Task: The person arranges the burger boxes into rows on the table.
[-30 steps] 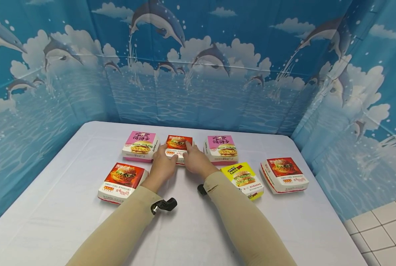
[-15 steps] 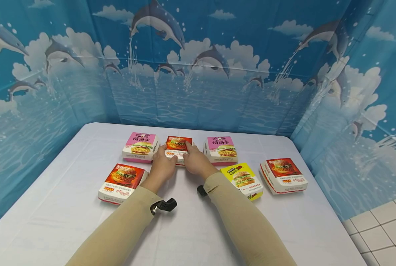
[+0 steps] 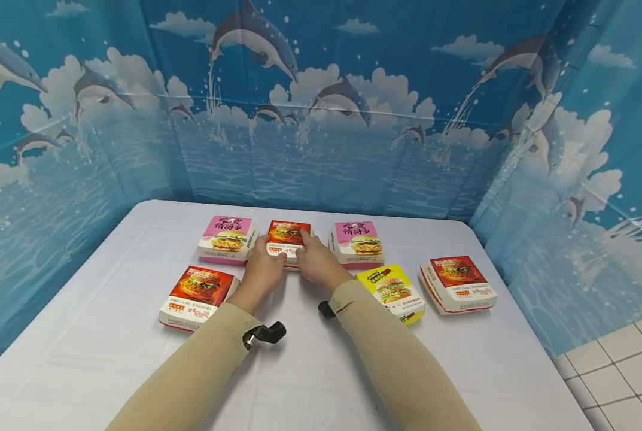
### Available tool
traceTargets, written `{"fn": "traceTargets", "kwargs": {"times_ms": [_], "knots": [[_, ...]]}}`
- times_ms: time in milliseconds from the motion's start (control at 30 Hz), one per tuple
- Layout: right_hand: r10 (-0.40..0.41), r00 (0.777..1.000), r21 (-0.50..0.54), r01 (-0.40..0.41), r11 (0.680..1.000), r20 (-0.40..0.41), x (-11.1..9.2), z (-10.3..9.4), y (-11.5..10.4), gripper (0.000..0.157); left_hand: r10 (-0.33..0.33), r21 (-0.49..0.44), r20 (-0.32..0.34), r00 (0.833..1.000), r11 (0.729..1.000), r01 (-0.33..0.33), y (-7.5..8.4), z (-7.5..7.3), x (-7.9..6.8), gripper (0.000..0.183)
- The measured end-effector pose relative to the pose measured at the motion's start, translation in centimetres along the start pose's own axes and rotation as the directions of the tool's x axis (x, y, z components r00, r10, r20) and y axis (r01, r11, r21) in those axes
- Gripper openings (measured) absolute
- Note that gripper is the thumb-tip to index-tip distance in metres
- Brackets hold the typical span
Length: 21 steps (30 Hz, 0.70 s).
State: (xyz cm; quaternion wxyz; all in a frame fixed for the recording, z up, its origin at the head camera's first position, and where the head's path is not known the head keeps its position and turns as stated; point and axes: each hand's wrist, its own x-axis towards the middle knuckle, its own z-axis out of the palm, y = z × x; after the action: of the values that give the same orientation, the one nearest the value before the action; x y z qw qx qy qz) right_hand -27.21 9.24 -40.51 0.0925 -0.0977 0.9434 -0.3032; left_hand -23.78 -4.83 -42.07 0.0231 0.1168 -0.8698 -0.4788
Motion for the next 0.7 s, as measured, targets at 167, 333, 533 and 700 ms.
{"fn": "traceTargets", "kwargs": {"times_ms": [167, 333, 533, 700], "knots": [[-0.001, 1.0, 0.018, 0.001, 1.0, 0.001, 0.05, -0.06, 0.1, 0.064, 0.002, 0.002, 0.0, 1.0, 1.0, -0.002, -0.05, 0.02, 0.09, 0.069], [-0.005, 1.0, 0.024, 0.005, 1.0, -0.001, -0.02, -0.17, 0.19, 0.064, 0.015, 0.02, 0.0, 1.0, 1.0, -0.015, -0.25, 0.08, 0.26, 0.071], [-0.022, 1.0, 0.019, 0.022, 1.0, -0.01, -0.15, -0.23, 0.26, 0.064, 0.01, 0.015, -0.002, 1.0, 1.0, -0.01, -0.12, 0.09, 0.12, 0.072], [-0.023, 1.0, 0.019, 0.024, 1.0, -0.018, -0.3, -0.34, 0.27, 0.065, 0.01, 0.018, -0.004, 1.0, 1.0, -0.01, 0.07, -0.02, -0.09, 0.074]]}}
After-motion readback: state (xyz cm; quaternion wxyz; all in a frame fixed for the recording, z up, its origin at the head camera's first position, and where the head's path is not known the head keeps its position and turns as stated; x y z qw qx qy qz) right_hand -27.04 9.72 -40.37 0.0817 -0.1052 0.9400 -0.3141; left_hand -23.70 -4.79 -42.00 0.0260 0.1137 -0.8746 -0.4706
